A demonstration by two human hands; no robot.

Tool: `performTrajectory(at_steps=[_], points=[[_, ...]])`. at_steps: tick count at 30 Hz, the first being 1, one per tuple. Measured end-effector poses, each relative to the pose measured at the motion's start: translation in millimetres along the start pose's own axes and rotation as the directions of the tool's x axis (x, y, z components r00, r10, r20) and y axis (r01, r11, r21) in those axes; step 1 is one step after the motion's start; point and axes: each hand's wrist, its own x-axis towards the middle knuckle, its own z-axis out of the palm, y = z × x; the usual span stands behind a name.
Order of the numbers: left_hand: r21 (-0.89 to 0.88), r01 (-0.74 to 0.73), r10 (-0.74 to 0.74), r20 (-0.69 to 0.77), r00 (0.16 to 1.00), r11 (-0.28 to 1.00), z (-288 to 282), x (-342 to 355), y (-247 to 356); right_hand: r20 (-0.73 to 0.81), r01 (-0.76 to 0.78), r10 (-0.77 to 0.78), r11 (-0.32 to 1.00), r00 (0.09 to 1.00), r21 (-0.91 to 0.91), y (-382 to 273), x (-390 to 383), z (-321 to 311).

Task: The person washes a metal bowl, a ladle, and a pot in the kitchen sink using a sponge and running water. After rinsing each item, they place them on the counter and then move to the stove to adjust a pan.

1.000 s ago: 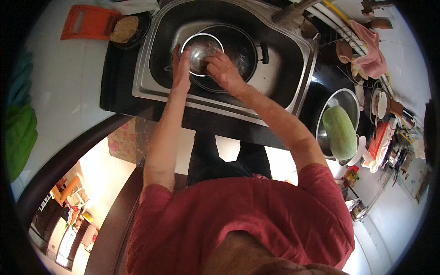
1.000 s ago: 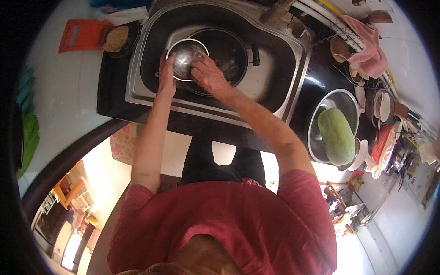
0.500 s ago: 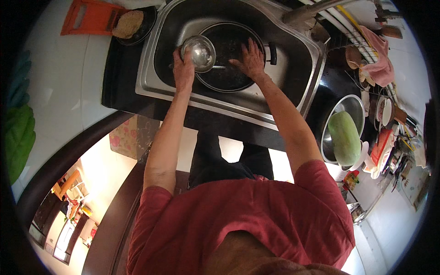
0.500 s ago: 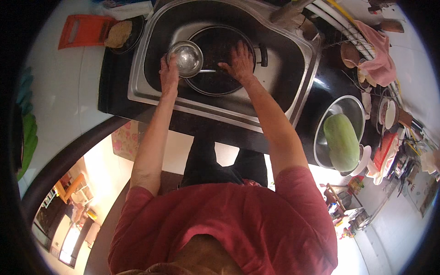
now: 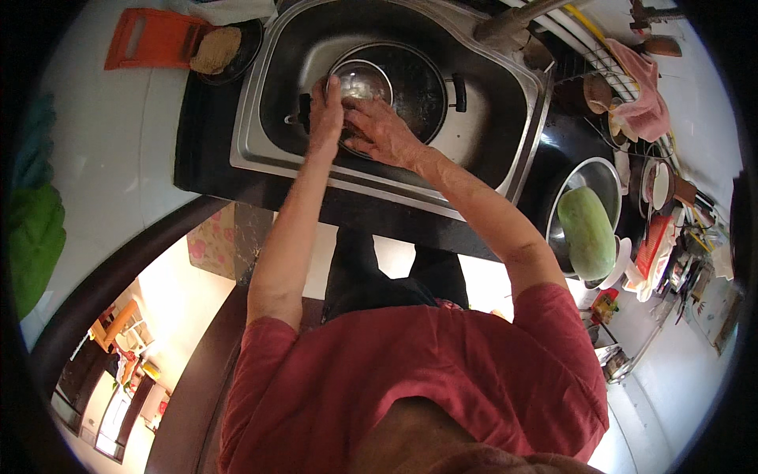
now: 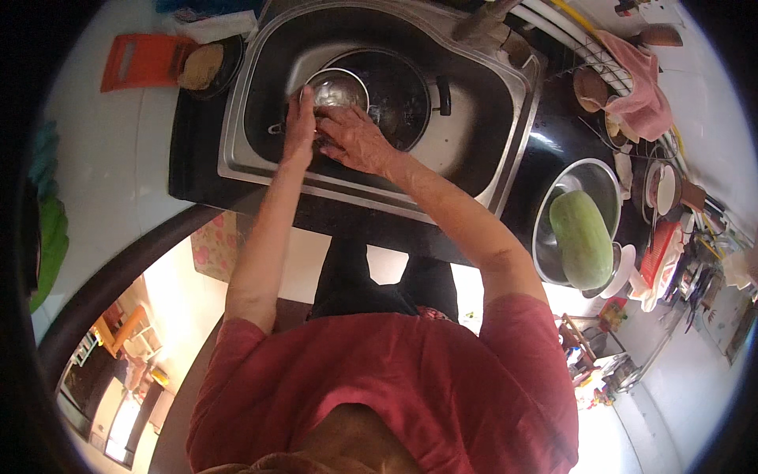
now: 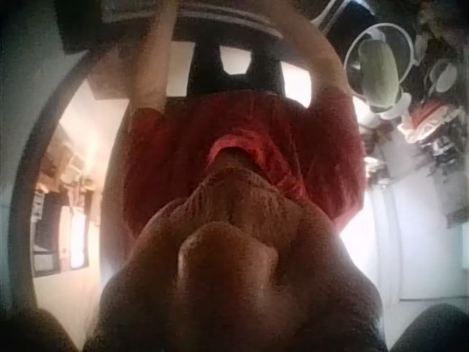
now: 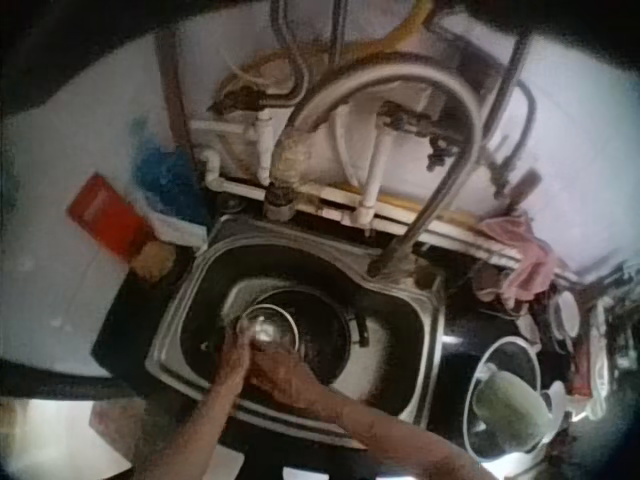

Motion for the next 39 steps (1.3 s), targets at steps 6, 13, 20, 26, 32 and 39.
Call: performTrajectory(at_steps=[6, 13, 20, 26, 32, 39], points=[[-0.254, 0.162, -0.128, 0.145, 0.981, 0.954, -3, -19, 23, -0.106, -0.1, 0.083, 0.98, 0.991, -0.171, 15, -8, 10], [-0.019, 0.083, -0.079, 0.154, 0.985, 0.996, -24, 1, 16, -0.111, 0.073, -0.079, 0.996, 0.991, -0.054, 7, -15, 8], [-0.18, -0.033, 0.027, -0.033, 0.999, 0.983, 8, -21, 10, -0.347, -0.192, 0.271, 0.951, 0.898, 0.243, -22, 3, 23], [-0.263, 0.367, -0.315, 0.222, 0.923, 0.892, -25, -1, 16, -0.048, -0.037, 0.037, 0.999, 0.998, 0.012, 11, -5, -2], [-0.724, 0.434, -0.105, 0.453, 0.885, 0.536, -13, -17, -7, 0.285, -0.352, 0.655, -0.032, 0.699, 0.936, 31, 4, -32], [-0.562, 0.233, 0.018, 0.404, 0.915, 0.793, -22, -39, -24, 0.023, -0.744, 0.829, 0.488, 0.558, 0.457, 87, 9, -2]])
